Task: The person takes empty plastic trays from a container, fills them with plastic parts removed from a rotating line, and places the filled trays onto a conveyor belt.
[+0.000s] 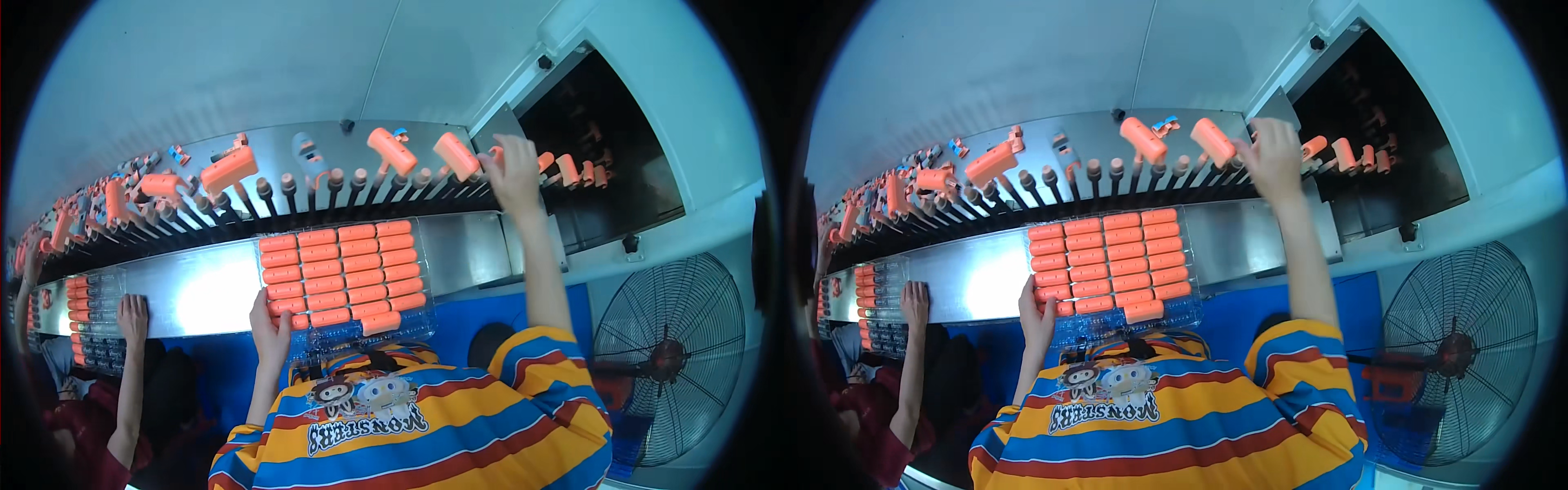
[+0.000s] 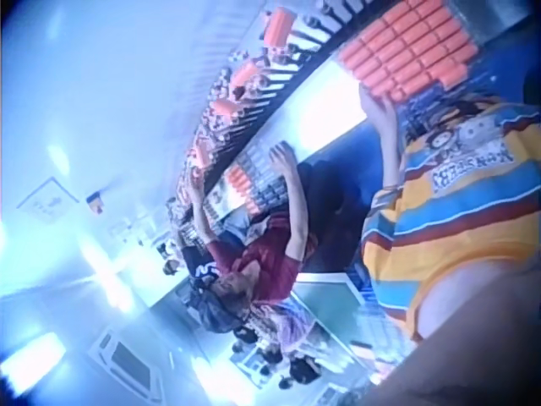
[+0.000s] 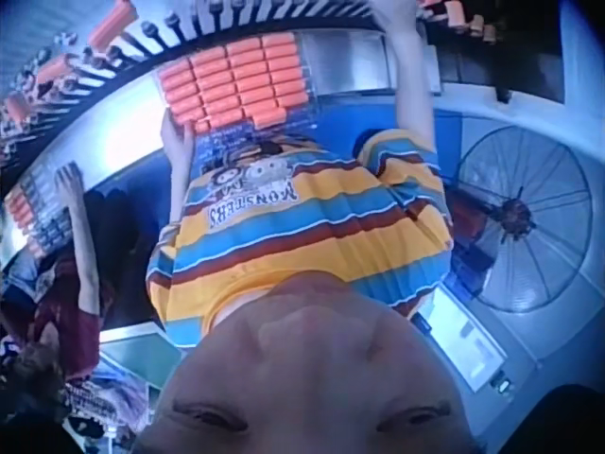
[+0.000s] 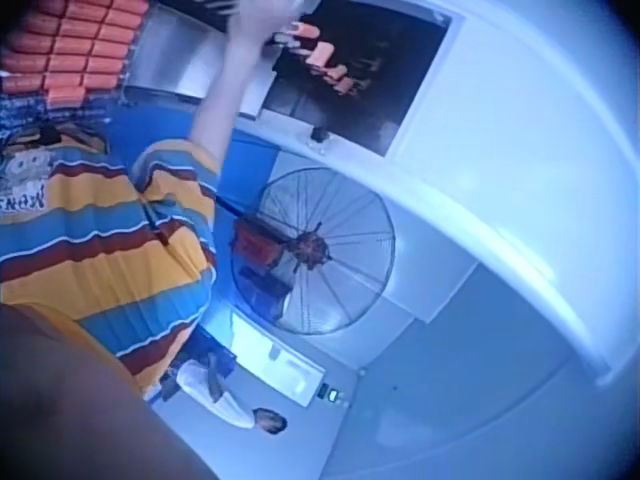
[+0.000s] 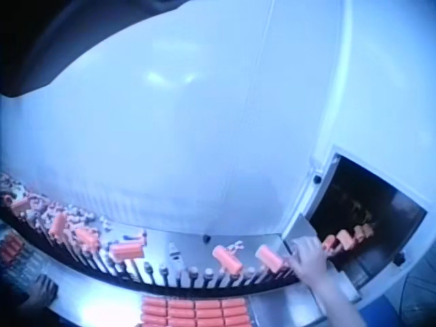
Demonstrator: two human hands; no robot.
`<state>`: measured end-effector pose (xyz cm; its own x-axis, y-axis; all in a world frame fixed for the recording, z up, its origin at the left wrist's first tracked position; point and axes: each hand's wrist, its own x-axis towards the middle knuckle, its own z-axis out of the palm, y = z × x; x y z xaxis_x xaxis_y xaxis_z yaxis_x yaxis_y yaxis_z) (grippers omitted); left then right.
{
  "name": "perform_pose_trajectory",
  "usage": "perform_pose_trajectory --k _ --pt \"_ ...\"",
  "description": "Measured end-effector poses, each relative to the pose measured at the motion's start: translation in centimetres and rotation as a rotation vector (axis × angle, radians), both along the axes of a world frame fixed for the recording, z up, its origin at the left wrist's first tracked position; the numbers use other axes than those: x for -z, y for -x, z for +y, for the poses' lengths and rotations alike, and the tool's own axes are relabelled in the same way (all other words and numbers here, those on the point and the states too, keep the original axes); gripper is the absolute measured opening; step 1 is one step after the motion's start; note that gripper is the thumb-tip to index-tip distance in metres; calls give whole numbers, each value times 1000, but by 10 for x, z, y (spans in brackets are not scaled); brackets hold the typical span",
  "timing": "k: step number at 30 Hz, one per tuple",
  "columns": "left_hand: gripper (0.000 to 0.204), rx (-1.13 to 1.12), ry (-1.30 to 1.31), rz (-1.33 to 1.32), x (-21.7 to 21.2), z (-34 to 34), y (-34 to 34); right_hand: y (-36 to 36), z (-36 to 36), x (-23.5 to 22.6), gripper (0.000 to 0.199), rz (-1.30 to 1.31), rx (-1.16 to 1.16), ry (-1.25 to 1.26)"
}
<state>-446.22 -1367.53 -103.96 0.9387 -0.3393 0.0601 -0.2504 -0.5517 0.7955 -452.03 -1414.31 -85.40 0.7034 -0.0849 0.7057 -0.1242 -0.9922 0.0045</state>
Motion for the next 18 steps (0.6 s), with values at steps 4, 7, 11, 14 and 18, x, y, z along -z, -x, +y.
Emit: perform_pose_trajectory --k 4,7,11,14,18 --pt "60 16 -49 -38 -5 1 1 -5 -49 -19 52 581 -63 -13" --pt "59 21 -48 -39 -2 2 1 -23 -41 -11 48 693 -40 -83" --pt "60 19 -109 -149 4 8 1 -39 -20 18 41 299 -251 122" --pt "57 1 -104 -112 -12 8 7 -33 4 21 38 159 -246 217" --pt "48 -17 -8 19 -16 0 -1 -27 34 24 37 -150 -113 184"
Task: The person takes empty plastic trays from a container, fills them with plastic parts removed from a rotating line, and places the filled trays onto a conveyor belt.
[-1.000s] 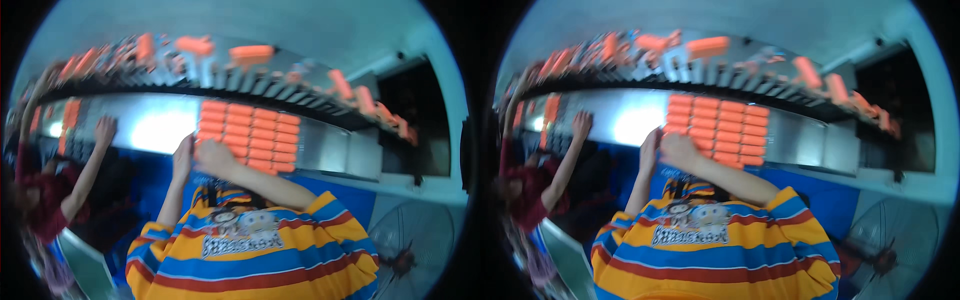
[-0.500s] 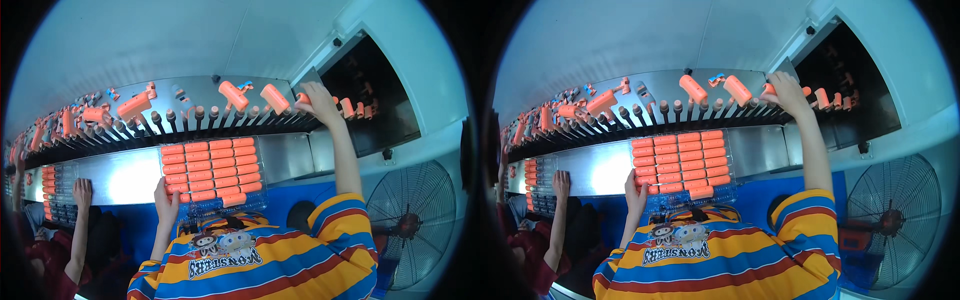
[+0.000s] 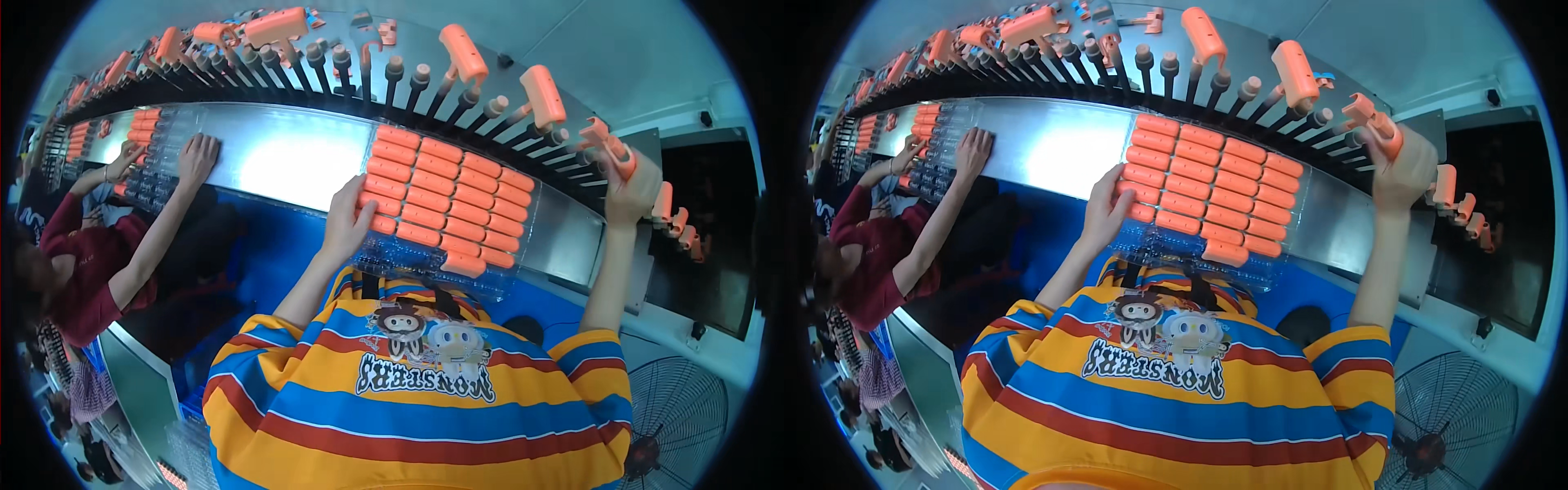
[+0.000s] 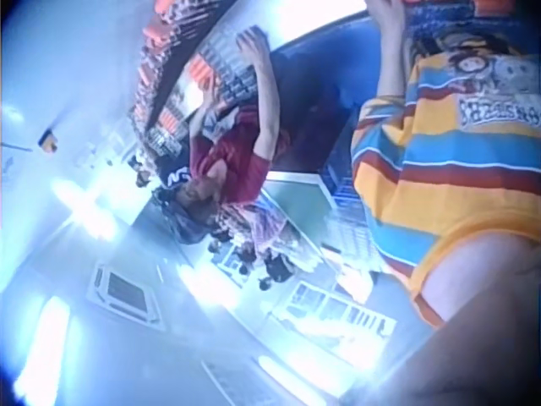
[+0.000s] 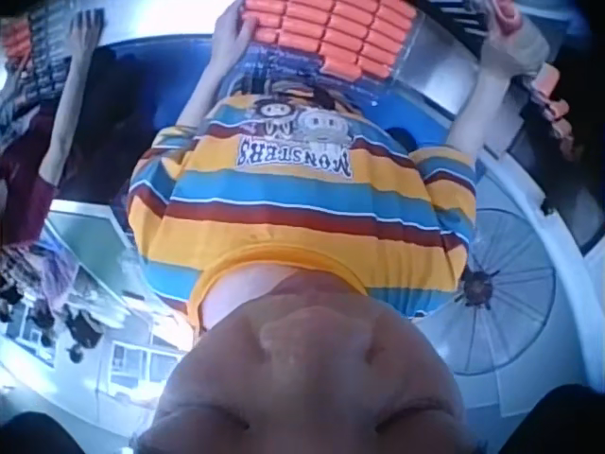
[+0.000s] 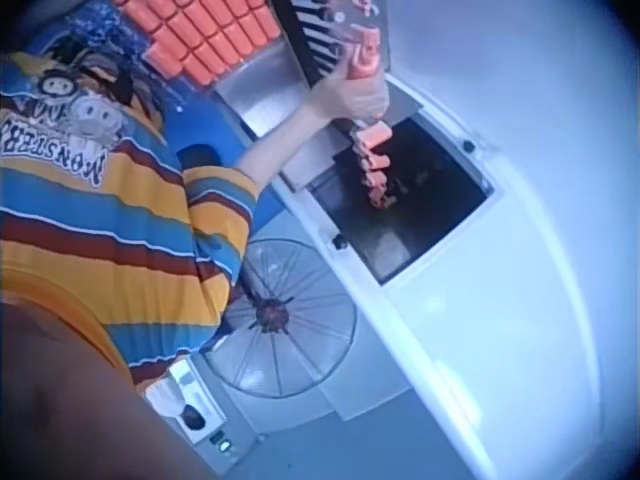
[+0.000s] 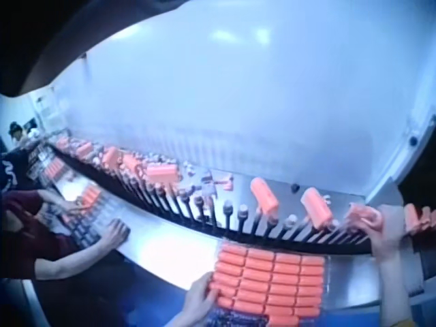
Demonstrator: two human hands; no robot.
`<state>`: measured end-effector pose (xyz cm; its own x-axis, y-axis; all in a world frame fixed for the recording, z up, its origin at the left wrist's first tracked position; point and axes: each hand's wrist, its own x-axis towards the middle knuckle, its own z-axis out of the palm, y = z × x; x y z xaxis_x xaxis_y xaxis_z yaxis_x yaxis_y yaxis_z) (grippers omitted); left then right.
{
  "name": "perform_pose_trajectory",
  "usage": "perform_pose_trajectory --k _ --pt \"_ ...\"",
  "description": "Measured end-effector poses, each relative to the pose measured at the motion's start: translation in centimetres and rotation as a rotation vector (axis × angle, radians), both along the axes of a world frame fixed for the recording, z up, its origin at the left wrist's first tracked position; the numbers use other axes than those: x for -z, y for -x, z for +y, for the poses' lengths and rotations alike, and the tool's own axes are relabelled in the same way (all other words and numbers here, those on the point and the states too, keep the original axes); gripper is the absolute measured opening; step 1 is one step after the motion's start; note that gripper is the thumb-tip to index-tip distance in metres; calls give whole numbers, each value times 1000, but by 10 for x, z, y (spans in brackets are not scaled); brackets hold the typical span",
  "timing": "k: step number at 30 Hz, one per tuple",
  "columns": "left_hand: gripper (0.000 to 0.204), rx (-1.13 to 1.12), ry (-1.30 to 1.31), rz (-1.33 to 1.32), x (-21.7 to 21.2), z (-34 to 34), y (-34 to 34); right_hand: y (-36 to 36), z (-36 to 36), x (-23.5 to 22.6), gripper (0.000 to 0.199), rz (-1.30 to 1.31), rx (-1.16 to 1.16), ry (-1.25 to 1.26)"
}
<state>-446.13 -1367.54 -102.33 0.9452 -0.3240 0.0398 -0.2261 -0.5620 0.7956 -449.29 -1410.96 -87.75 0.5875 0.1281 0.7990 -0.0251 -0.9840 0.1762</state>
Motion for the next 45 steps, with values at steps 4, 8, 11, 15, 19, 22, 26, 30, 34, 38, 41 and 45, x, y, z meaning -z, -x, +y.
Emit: perform_pose_trajectory --k 4,8,11,15,19,22,26,30,34,38,41,45 --pt "43 -41 110 74 5 8 -2 14 149 51 37 478 -421 -411" --pt "44 -76 384 290 18 9 -8 31 271 124 33 652 -638 -365" --pt "48 -126 335 391 25 6 -11 30 304 158 36 720 -561 -254" --pt "47 -104 356 355 28 3 -9 26 268 129 37 785 -624 -480" --pt "43 -41 331 270 26 -12 -8 32 156 87 23 805 -330 -414" --pt "42 -59 206 181 26 -9 -4 45 32 15 12 229 48 -195" --pt "41 -42 200 159 28 -8 -6 64 -74 -56 57 540 106 -14" --pt "40 -68 212 149 20 -6 1 34 -96 -54 53 732 -58 -7" --pt "38 -100 167 99 27 -10 0 -3 -100 -19 34 894 22 -142" --pt "35 -173 160 69 14 -17 7 -11 -68 3 29 595 -55 -133" --pt "35 -152 161 78 8 -24 3 -22 -53 17 35 367 -41 38" --pt "35 -126 141 66 16 -24 -5 -50 -37 11 36 376 -120 88"
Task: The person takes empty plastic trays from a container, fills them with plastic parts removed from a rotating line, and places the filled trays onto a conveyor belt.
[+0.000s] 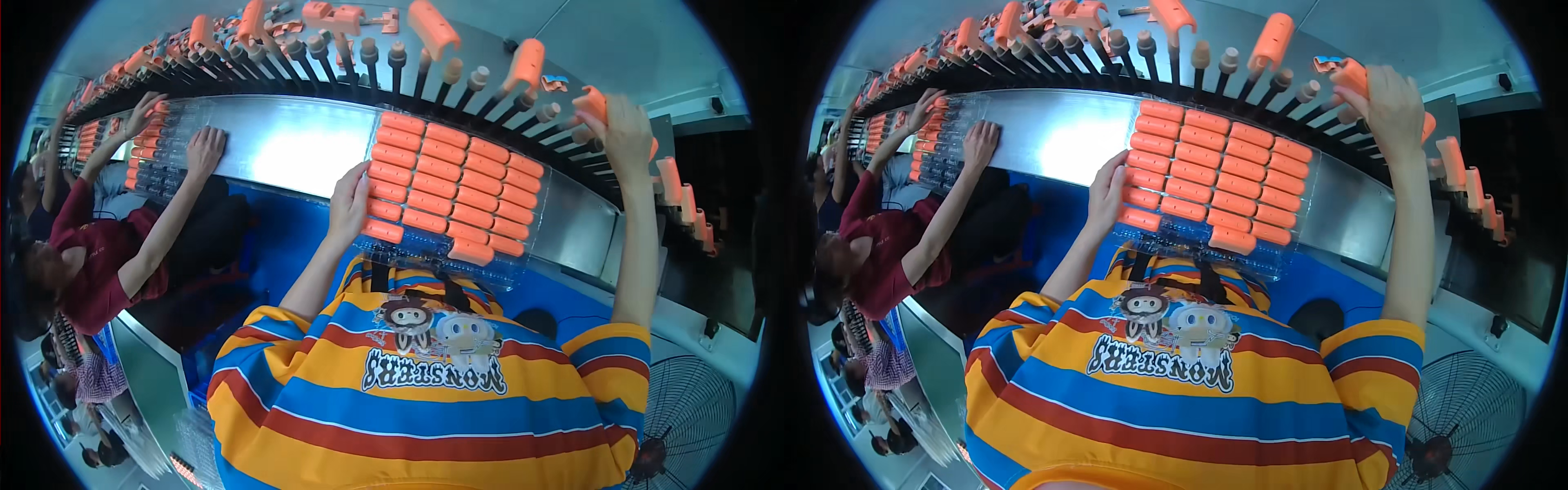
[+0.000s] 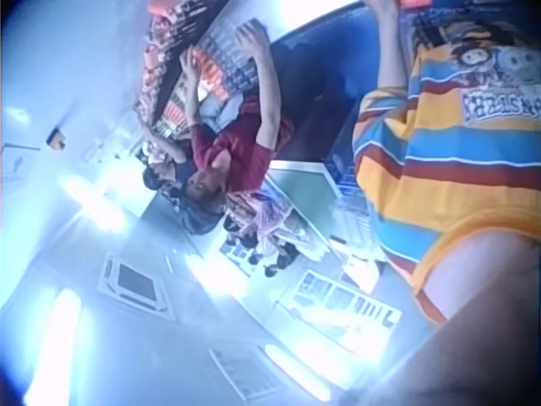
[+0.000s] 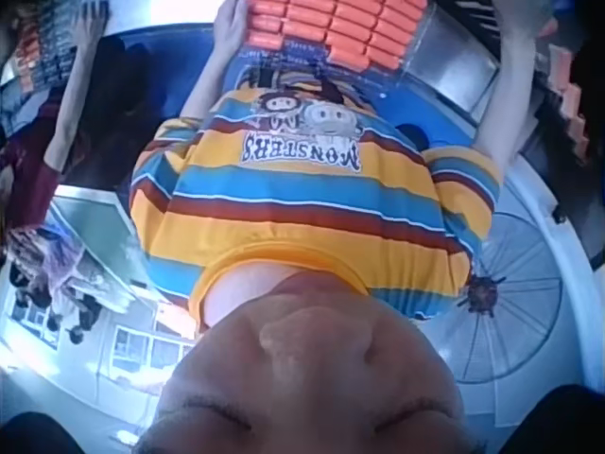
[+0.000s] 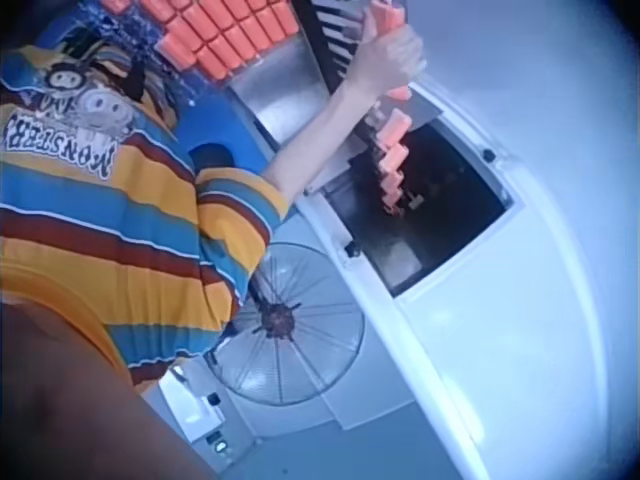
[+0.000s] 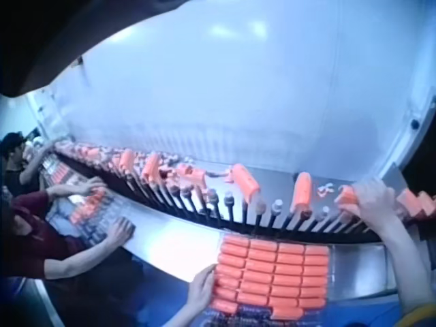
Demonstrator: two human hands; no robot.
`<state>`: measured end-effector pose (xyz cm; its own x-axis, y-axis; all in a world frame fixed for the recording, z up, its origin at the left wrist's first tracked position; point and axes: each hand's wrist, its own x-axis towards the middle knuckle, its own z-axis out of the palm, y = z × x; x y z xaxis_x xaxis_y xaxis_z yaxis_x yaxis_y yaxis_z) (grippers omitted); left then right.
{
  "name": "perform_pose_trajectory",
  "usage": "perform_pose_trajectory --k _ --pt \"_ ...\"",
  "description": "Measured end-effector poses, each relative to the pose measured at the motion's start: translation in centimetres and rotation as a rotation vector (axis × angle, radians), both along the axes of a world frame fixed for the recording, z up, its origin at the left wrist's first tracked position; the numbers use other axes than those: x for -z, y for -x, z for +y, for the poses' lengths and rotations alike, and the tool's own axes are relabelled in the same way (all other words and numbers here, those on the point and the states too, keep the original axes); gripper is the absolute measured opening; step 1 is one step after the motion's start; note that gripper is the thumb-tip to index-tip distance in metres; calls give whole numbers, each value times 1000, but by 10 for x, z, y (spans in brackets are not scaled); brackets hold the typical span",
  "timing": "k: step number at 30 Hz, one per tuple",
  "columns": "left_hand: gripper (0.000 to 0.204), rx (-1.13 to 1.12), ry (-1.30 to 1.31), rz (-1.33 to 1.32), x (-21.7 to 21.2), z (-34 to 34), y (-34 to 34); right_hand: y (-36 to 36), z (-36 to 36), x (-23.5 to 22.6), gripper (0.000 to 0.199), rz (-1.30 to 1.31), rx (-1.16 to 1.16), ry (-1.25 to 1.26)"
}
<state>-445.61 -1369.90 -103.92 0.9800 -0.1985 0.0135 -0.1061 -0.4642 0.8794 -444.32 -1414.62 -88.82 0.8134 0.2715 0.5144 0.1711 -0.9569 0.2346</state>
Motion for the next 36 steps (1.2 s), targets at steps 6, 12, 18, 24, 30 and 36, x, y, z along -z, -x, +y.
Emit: perform_pose_trajectory --k 6,12,18,24,30,36 --pt "36 14 22 8 -7 1 -3 -48 47 -42 36 675 -64 -543" --pt "35 12 53 15 4 6 -7 -84 78 -21 40 333 -165 26" --pt "34 17 59 -65 5 -2 -12 -85 118 -26 37 10 -287 137" --pt "36 11 198 -1 3 2 -20 32 245 48 39 377 -538 -442" --pt "39 56 298 145 7 8 -15 67 317 131 44 476 -492 -366" --pt "41 104 372 249 13 18 -10 78 324 119 45 501 -511 -489"
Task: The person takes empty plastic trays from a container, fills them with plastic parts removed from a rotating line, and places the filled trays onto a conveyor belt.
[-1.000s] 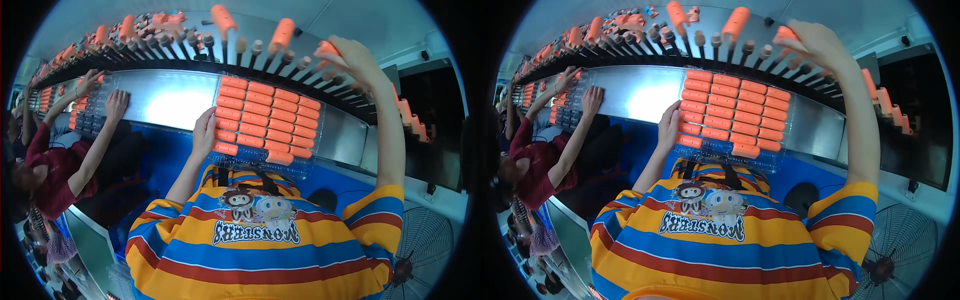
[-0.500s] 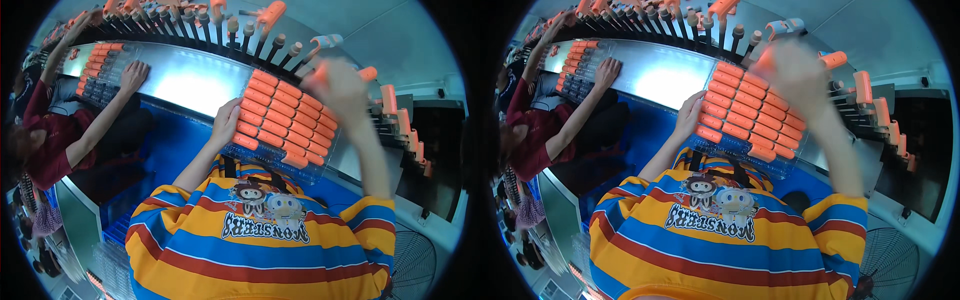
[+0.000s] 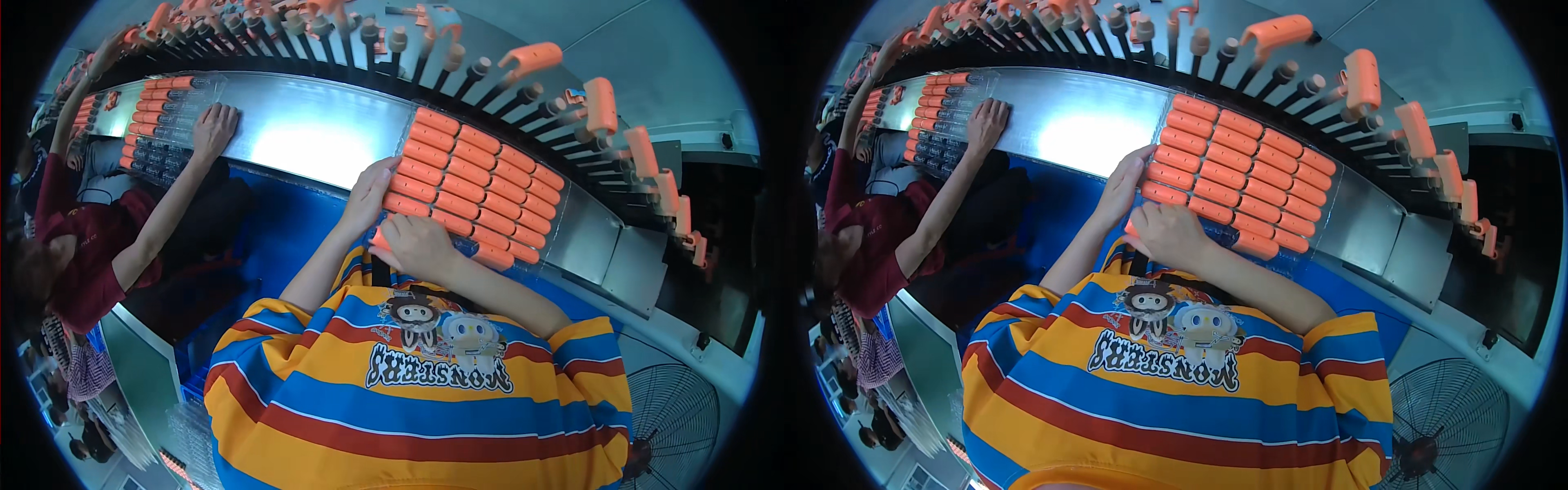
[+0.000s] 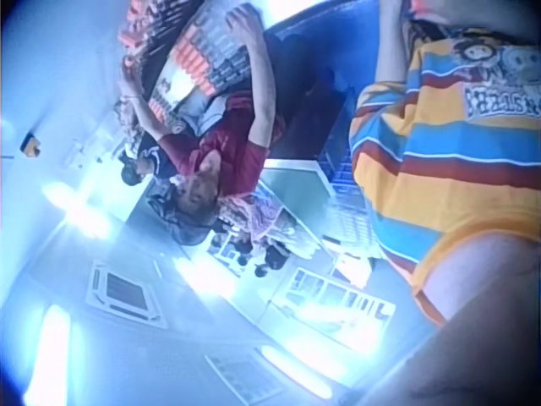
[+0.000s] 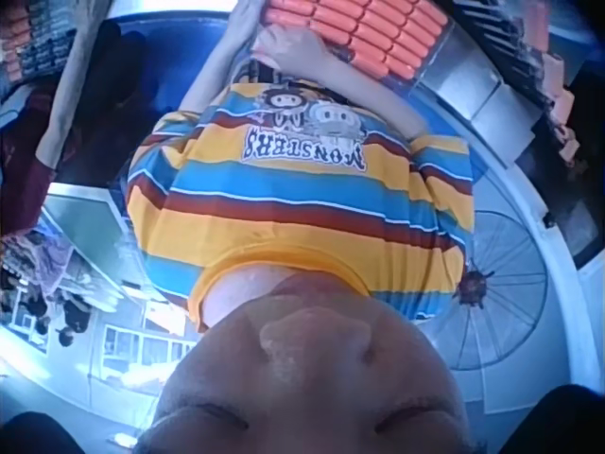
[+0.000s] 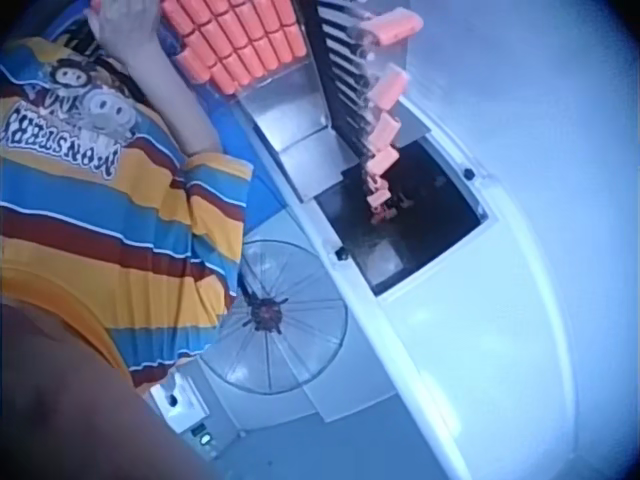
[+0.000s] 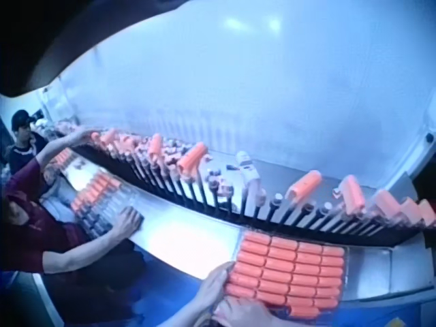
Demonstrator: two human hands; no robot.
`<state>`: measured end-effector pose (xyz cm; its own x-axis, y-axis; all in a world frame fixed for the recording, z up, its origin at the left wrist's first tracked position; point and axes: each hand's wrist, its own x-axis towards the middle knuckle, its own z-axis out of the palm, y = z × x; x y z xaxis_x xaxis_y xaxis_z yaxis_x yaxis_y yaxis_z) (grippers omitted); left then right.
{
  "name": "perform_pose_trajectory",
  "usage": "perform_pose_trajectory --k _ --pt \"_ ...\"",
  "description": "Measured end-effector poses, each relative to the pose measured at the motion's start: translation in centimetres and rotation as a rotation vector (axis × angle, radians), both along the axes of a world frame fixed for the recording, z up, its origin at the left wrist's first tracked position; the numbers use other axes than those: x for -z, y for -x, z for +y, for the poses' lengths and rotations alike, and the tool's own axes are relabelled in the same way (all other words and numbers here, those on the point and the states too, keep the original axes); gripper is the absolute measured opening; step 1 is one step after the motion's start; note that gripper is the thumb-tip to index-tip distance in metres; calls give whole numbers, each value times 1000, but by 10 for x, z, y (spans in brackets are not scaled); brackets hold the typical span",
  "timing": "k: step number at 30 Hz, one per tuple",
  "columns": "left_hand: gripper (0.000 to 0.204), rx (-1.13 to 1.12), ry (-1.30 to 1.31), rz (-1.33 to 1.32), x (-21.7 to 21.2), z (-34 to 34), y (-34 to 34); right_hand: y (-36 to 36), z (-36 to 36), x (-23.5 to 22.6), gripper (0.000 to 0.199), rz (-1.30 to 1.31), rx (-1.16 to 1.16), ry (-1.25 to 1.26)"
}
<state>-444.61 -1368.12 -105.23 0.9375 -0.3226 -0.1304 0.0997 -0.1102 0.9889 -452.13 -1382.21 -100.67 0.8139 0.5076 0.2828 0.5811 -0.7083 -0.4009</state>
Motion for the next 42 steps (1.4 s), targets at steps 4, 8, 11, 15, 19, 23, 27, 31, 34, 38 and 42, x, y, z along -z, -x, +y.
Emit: perform_pose_trajectory --k 4,8,11,15,19,23,27,31,34,38,42 --pt "41 25 -46 -38 2 1 -2 5 6 4 50 60 92 122" --pt "44 66 -153 -64 9 4 0 14 -26 -11 51 61 102 -59" --pt "41 69 -243 -185 15 3 4 22 -74 -13 39 88 272 -106" --pt "39 91 -309 -245 5 -15 13 25 -203 -58 14 -168 708 -31" --pt "38 132 -361 -306 -5 -19 19 15 -319 -129 21 -489 1115 101" --pt "37 151 -397 -314 -14 -18 18 -24 -380 -153 50 307 1021 213" --pt "36 111 -391 -334 -8 -16 21 -44 -346 -148 40 205 901 349" --pt "35 98 -381 -331 -13 -18 16 -52 -330 -137 41 -213 704 563" --pt "35 109 -385 -342 -19 -18 16 -53 -299 -137 36 -427 637 577" --pt "35 99 -381 -301 -16 -16 14 -12 -226 -119 33 -498 420 231" --pt "35 98 -393 -334 -16 -17 11 35 -128 -40 38 -122 179 27"
